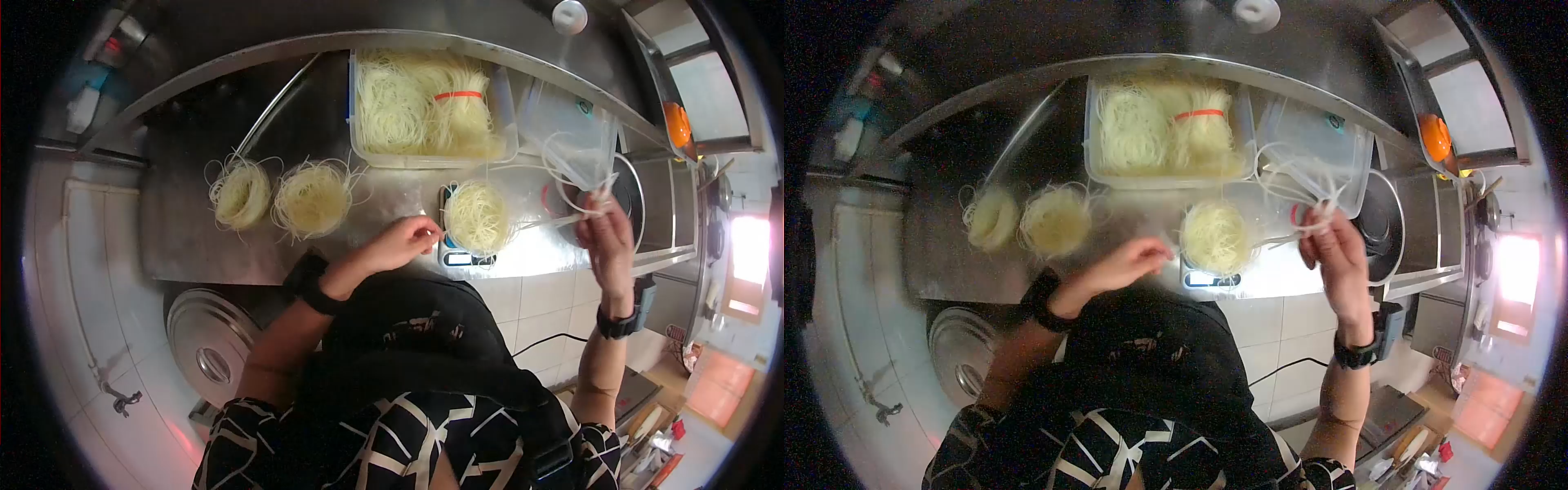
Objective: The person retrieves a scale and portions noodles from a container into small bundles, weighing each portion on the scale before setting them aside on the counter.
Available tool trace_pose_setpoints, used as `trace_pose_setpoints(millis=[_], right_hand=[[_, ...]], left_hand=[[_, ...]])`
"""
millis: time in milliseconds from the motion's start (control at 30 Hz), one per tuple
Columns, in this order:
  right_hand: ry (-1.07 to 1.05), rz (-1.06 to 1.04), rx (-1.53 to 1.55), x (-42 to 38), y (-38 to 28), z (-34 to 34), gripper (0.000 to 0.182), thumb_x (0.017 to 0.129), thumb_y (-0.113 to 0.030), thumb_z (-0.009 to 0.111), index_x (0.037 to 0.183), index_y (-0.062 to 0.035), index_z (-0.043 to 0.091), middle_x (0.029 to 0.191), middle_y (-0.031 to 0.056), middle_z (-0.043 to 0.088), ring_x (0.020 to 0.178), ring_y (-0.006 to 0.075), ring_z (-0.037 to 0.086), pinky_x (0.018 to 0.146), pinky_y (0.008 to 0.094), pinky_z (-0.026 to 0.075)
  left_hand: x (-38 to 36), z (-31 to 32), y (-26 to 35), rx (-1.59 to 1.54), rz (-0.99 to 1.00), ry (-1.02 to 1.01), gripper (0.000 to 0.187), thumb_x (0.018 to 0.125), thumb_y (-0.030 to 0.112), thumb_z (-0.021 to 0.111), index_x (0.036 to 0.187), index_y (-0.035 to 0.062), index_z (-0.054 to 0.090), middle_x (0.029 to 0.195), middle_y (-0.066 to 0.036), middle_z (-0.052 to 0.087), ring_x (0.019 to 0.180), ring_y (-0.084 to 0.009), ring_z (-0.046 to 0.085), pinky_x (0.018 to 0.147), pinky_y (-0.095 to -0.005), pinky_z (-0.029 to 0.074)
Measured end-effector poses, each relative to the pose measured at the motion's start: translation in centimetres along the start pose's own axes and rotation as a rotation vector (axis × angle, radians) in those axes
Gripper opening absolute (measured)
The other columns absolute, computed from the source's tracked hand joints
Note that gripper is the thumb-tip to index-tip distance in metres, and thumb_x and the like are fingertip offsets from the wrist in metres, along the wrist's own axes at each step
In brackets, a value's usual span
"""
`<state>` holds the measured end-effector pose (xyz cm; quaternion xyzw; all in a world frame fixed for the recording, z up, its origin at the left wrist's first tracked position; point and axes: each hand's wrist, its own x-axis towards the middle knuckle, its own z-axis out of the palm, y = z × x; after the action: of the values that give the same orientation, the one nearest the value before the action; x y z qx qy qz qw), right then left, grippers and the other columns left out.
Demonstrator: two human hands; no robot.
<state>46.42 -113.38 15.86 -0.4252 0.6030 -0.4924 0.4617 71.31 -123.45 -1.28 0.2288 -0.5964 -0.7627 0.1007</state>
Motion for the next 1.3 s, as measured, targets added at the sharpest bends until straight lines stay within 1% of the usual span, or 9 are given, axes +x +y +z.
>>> trace_pose_setpoints(millis=[167, 300, 433, 600, 667, 900, 1000, 1067, 1300], right_hand=[[-0.019, 0.299, -0.398, 0.1, 7.4, 1.0, 0.021, 0.091, -0.024, 0.046, 0.093, -0.0043, 0.052, 0.07, 0.0006, 0.049, 0.06, 0.0097, 0.042, 0.055, 0.0221, 0.036], [-0.027, 0.025, -1.089, 1.4, 13.0, 3.0, 0.015, 0.085, -0.017, 0.049, 0.087, -0.0026, 0.049, 0.075, 0.017, 0.053, 0.073, 0.0263, 0.057, 0.064, 0.0375, 0.045], [-0.014, -0.104, -1.371, 2.3, 15.6, 5.8, 0.01, 0.08, -0.012, 0.05, 0.086, -0.004, 0.048, 0.085, 0.014, 0.05, 0.077, 0.029, 0.056, 0.066, 0.0383, 0.048], [-0.055, -0.202, -1.331, 2.6, 16.3, 6.0, 0.015, 0.074, -0.006, 0.049, 0.088, -0.0011, 0.048, 0.089, 0.0141, 0.047, 0.083, 0.028, 0.053, 0.067, 0.0378, 0.048], [-0.164, -0.232, -1.298, 2.6, 16.6, 5.7, 0.023, 0.072, -0.004, 0.049, 0.095, 0.0009, 0.048, 0.09, 0.0148, 0.047, 0.087, 0.0286, 0.052, 0.069, 0.0374, 0.048], [-0.161, -0.33, -1.111, 2.3, 14.7, 4.8, 0.043, 0.067, 0.004, 0.048, 0.109, 0.0, 0.047, 0.109, 0.0178, 0.047, 0.09, 0.0338, 0.05, 0.08, 0.0387, 0.044], [-0.08, -0.256, -0.831, 2.1, 13.8, 3.2, 0.053, 0.064, 0.01, 0.045, 0.115, -0.0033, 0.048, 0.114, 0.016, 0.05, 0.093, 0.0299, 0.054, 0.079, 0.0344, 0.046], [-0.06, -0.166, -0.634, 1.8, 13.5, 2.0, 0.051, 0.066, 0.012, 0.043, 0.114, -0.0038, 0.05, 0.114, 0.0147, 0.051, 0.088, 0.0265, 0.055, 0.076, 0.0317, 0.046], [0.099, -0.044, -0.316, 1.0, 14.2, -0.9, 0.041, 0.07, 0.01, 0.039, 0.106, -0.0015, 0.056, 0.105, 0.0067, 0.056, 0.071, 0.0113, 0.053, 0.068, 0.0226, 0.044]], left_hand=[[1.0, 1.8, -4.1, 0.02, 0.011, 0.132, 0.01, 0.085, 0.01, 0.054, 0.089, 0.0004, 0.054, 0.074, -0.001, 0.054, 0.067, -0.0075, 0.05, 0.062, -0.0224, 0.043], [2.6, 1.9, -5.4, 0.133, 0.004, 0.294, 0.012, 0.083, 0.009, 0.056, 0.089, 0.0001, 0.052, 0.075, -0.005, 0.056, 0.07, -0.0118, 0.053, 0.067, -0.0242, 0.045], [5.1, 1.6, -4.8, 0.327, 0.291, 0.521, 0.021, 0.082, 0.015, 0.058, 0.097, 0.0006, 0.053, 0.086, -0.012, 0.059, 0.084, -0.0243, 0.057, 0.076, -0.0325, 0.045], [9.7, 2.2, -2.5, 0.319, 0.27, 0.49, 0.032, 0.079, 0.021, 0.061, 0.104, 0.0015, 0.053, 0.102, -0.016, 0.059, 0.099, -0.0291, 0.055, 0.083, -0.0362, 0.043], [10.8, 2.5, -2.1, 0.308, 0.187, 0.458, 0.04, 0.079, 0.018, 0.062, 0.111, -0.0027, 0.05, 0.108, -0.013, 0.057, 0.102, -0.0198, 0.053, 0.087, -0.0297, 0.041], [11.1, 4.2, -0.7, 0.269, 0.266, 0.502, 0.031, 0.077, 0.014, 0.063, 0.102, -0.0011, 0.056, 0.097, -0.01, 0.062, 0.096, -0.0189, 0.057, 0.083, -0.0282, 0.043], [10.6, 3.7, -0.1, 0.479, 0.292, 0.454, 0.025, 0.072, 0.011, 0.064, 0.094, 0.0022, 0.061, 0.091, -0.006, 0.064, 0.084, -0.0233, 0.06, 0.077, -0.0337, 0.044], [9.8, 3.6, 0.1, 0.828, 0.543, 0.43, 0.02, 0.072, 0.007, 0.061, 0.091, 0.0041, 0.064, 0.095, -0.005, 0.062, 0.093, -0.0227, 0.056, 0.084, -0.0338, 0.042], [7.5, 4.8, -0.1, 1.233, 0.478, 0.215, 0.026, 0.069, 0.004, 0.057, 0.094, 0.0061, 0.062, 0.111, -0.008, 0.054, 0.115, -0.027, 0.042, 0.098, -0.0369, 0.032]])
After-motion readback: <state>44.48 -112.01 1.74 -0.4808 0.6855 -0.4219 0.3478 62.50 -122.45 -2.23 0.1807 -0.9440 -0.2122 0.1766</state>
